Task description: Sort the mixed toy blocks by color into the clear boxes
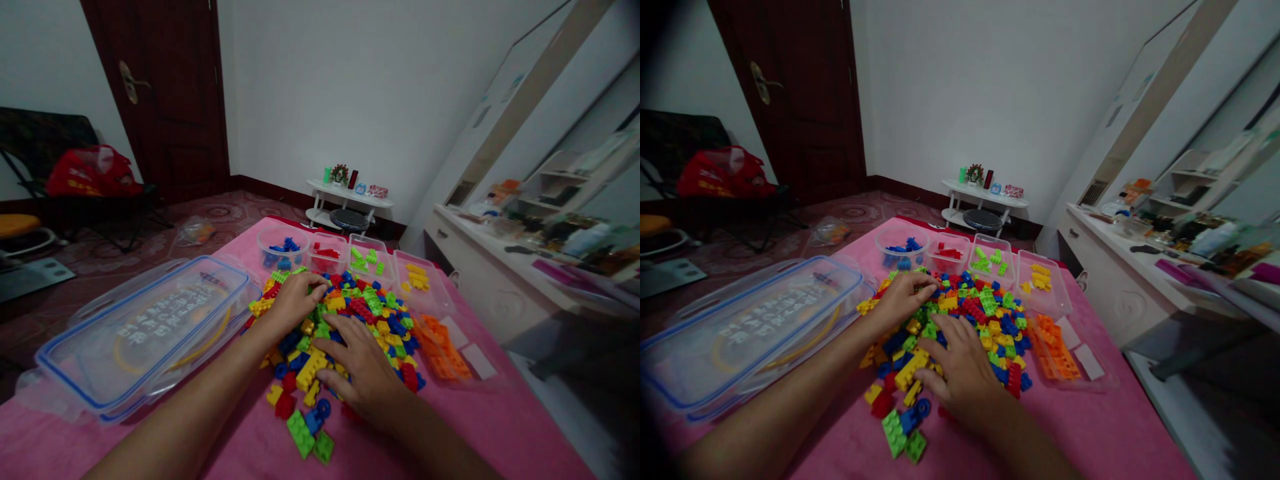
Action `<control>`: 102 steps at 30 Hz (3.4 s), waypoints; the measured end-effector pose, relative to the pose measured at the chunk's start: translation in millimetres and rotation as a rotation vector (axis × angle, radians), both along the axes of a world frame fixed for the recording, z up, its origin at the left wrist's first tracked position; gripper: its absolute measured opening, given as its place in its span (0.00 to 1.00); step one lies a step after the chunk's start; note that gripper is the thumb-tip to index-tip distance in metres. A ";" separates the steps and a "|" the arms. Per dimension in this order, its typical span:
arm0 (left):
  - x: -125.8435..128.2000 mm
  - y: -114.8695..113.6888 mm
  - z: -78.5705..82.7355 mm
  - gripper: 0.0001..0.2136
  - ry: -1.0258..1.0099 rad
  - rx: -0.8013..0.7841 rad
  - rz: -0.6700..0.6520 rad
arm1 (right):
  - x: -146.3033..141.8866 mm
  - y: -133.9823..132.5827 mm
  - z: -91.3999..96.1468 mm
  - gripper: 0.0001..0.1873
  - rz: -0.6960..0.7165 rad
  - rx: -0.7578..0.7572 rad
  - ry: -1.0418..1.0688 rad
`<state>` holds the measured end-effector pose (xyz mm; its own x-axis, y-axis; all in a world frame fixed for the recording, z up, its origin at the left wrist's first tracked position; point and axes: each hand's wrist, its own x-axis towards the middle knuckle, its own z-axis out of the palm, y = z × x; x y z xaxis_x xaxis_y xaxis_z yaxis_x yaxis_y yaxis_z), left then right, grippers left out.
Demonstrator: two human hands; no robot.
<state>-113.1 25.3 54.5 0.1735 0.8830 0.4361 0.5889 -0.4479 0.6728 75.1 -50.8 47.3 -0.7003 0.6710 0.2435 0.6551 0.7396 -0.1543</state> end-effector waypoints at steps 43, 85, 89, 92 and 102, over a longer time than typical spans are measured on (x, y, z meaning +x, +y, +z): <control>68.7 55.9 -2.7 0.14 -0.161 -0.200 -0.174 | 81.6 139.0 35.2 0.20 -0.746 -0.160 0.657; 71.6 45.8 -13.9 0.17 0.411 -0.052 -0.196 | 57.1 124.9 -7.1 0.05 -0.746 -0.200 0.362; 69.6 46.3 -9.4 0.17 0.408 -0.109 -0.203 | 53.9 123.5 -2.9 0.06 -0.730 -0.265 0.387; 66.4 47.2 -5.7 0.19 0.406 -0.158 -0.214 | 54.6 121.0 1.2 0.06 -0.719 -0.335 0.404; 64.5 43.6 -8.6 0.14 0.483 -0.137 -0.193 | 68.4 115.3 19.2 0.02 -0.711 -0.421 0.491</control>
<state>-48.6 68.9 45.8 0.4909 0.8583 0.1494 0.7615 -0.5060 0.4051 143.5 64.5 66.4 0.0205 0.9988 0.0436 0.7206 0.0155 -0.6932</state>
